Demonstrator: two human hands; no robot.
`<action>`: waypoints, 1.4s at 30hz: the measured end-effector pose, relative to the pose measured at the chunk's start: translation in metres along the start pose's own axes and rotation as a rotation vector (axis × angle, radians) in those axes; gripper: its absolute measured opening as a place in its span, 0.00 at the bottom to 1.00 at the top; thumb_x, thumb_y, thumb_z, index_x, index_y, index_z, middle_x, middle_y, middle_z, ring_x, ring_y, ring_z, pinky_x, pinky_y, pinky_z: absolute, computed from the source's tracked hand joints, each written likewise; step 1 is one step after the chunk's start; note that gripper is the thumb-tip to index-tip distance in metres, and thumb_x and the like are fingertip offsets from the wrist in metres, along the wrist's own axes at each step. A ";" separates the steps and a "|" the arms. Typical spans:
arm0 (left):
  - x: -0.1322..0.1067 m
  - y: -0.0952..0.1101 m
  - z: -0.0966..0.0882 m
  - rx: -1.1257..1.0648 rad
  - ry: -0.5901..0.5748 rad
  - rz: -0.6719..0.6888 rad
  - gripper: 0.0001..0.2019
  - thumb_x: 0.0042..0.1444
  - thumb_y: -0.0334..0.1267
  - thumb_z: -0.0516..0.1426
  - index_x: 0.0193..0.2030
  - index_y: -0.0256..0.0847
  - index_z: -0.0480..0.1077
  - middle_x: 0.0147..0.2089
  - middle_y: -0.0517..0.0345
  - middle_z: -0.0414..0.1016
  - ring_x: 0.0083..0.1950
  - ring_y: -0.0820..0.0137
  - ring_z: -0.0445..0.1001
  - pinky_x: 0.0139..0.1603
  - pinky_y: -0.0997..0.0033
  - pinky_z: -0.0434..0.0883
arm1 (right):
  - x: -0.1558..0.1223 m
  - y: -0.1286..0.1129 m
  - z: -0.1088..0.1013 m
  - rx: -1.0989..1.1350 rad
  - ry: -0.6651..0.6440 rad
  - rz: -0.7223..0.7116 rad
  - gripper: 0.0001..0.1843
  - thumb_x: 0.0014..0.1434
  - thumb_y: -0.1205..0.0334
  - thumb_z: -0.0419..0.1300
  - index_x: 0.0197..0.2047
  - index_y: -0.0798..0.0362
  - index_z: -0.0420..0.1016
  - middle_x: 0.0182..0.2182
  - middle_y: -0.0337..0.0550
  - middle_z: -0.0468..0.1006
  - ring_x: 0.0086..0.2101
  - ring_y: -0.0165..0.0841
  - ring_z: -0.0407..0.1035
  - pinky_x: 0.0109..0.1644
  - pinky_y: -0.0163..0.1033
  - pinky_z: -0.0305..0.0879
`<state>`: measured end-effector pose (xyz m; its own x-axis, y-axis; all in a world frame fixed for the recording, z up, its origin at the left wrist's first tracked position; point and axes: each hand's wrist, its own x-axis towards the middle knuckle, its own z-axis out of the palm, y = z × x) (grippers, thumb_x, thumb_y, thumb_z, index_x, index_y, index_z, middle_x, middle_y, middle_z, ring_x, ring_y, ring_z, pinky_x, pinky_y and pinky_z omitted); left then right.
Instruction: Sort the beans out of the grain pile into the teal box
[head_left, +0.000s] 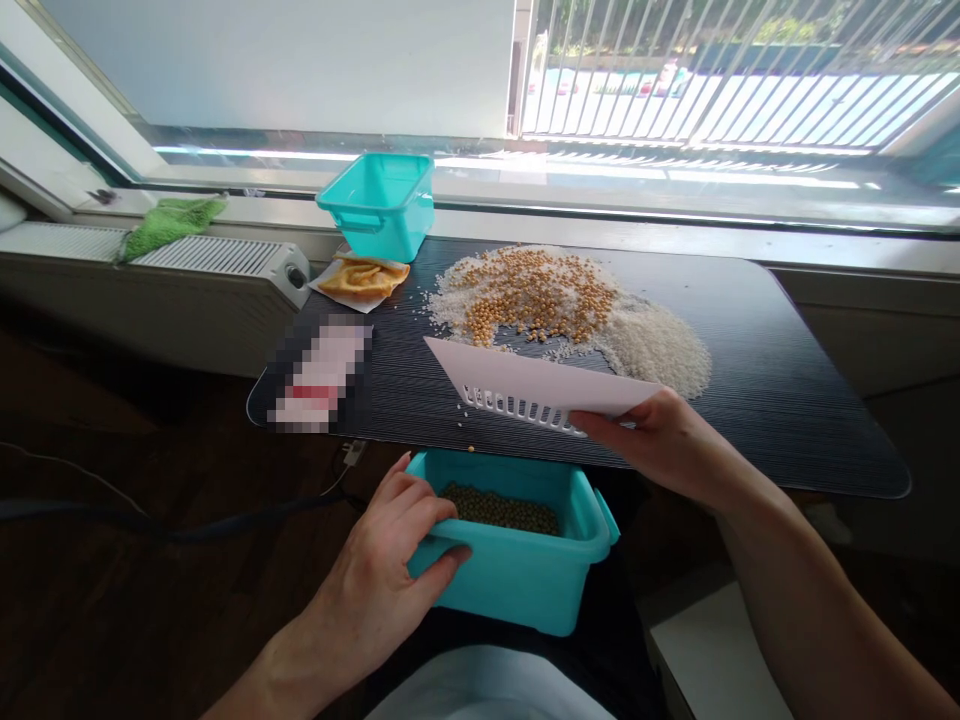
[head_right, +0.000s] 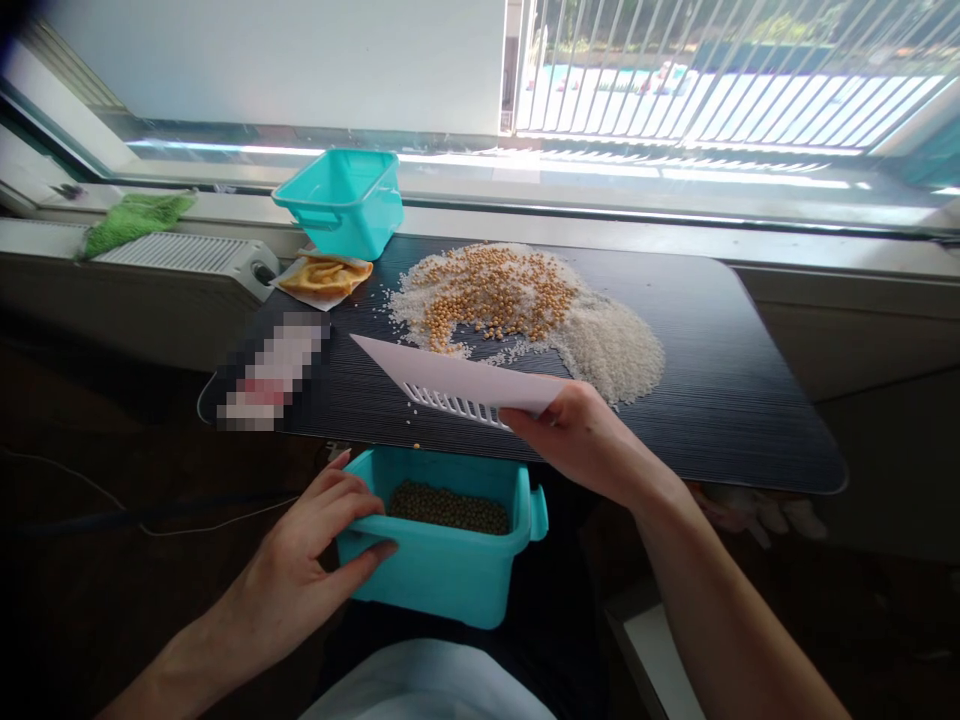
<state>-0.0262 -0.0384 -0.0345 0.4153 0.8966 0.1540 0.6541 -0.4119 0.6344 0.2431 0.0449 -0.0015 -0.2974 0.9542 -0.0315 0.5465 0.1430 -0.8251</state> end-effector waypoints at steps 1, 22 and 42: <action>0.000 0.000 0.000 0.000 0.000 -0.001 0.04 0.55 0.31 0.58 0.37 0.39 0.67 0.34 0.59 0.68 0.42 0.67 0.69 0.65 0.49 0.55 | -0.001 0.000 0.000 0.018 -0.014 -0.003 0.15 0.55 0.58 0.59 0.42 0.56 0.80 0.33 0.41 0.82 0.34 0.40 0.76 0.34 0.37 0.73; 0.000 0.002 -0.001 0.000 -0.014 0.017 0.04 0.55 0.29 0.57 0.36 0.40 0.66 0.33 0.60 0.67 0.41 0.68 0.68 0.66 0.50 0.54 | -0.008 0.001 0.043 0.206 0.132 0.002 0.13 0.54 0.61 0.60 0.42 0.53 0.80 0.33 0.40 0.82 0.31 0.35 0.75 0.33 0.35 0.72; 0.003 0.003 -0.003 0.041 -0.046 0.030 0.04 0.55 0.29 0.55 0.35 0.41 0.65 0.32 0.61 0.68 0.39 0.69 0.68 0.66 0.45 0.53 | -0.022 0.037 0.015 0.063 0.570 0.364 0.12 0.45 0.54 0.65 0.20 0.54 0.78 0.16 0.41 0.77 0.21 0.39 0.73 0.22 0.37 0.69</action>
<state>-0.0249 -0.0366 -0.0294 0.4630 0.8757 0.1372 0.6658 -0.4457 0.5983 0.2582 0.0252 -0.0399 0.3656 0.9304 -0.0258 0.4815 -0.2128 -0.8503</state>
